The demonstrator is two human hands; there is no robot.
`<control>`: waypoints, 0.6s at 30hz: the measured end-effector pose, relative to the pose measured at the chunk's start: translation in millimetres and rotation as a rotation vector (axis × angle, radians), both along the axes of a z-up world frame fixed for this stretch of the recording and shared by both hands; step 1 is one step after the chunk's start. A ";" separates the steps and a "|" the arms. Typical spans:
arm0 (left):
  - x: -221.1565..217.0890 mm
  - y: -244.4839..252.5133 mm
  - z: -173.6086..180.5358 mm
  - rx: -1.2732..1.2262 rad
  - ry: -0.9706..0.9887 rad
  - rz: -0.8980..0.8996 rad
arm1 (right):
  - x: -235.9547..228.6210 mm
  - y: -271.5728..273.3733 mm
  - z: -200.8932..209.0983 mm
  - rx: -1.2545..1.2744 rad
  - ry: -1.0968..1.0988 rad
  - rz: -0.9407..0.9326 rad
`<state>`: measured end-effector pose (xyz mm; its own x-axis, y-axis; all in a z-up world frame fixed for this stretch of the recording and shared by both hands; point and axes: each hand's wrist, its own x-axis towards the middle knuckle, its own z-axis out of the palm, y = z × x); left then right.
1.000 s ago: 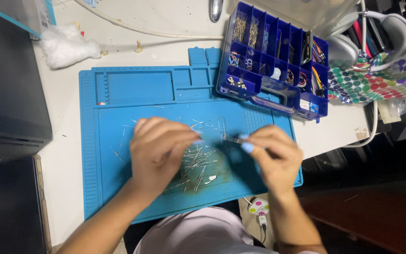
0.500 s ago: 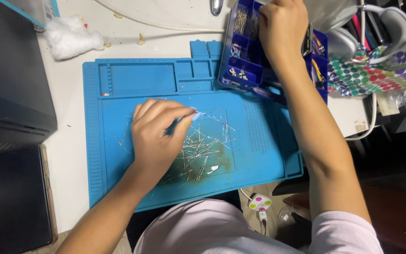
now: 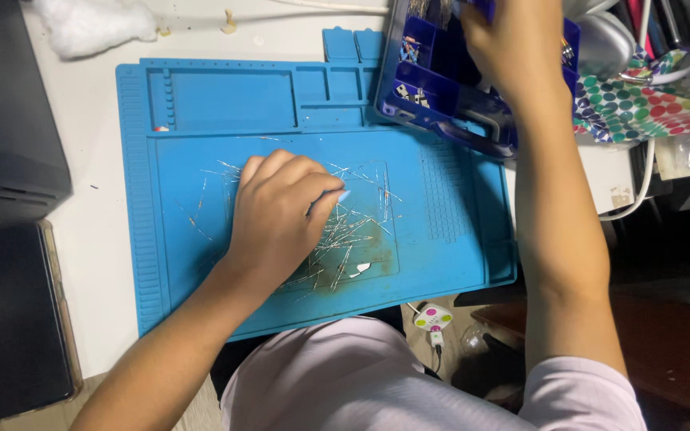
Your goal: The person repeatedly picks up small metallic wire pieces from a blue tray, bends or twists them by hand, and places them into a compartmentalized blue organizer. The hands remain in frame throughout, and the workspace includes a phone and various small parts.
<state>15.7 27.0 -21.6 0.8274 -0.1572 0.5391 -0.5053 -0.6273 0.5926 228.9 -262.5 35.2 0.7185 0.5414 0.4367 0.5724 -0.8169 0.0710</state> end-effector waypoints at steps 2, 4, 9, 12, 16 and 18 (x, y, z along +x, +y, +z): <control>-0.5 0.4 1.5 0.009 0.010 0.000 | -45.9 15.6 25.8 0.058 0.004 0.083; -1.8 1.4 6.0 0.000 -0.010 0.047 | -96.9 35.3 49.1 0.202 0.192 0.255; -2.5 3.5 4.8 -0.006 0.019 0.091 | -173.5 47.0 25.6 0.324 0.482 0.206; -1.7 0.8 -0.4 -0.009 0.059 0.078 | -201.1 44.7 -3.2 0.375 0.588 0.121; -2.2 -1.3 -0.7 0.003 0.116 0.041 | -228.1 40.2 -38.4 0.425 0.592 -0.015; -2.5 -2.2 -2.7 0.008 0.127 0.032 | -235.5 41.3 -51.8 0.455 0.561 -0.063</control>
<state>13.2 24.8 -24.3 0.8938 -0.1335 0.4282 -0.4059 -0.6468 0.6456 -6.6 -221.3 -16.6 0.9244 0.3437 0.1653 0.3736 -0.7285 -0.5742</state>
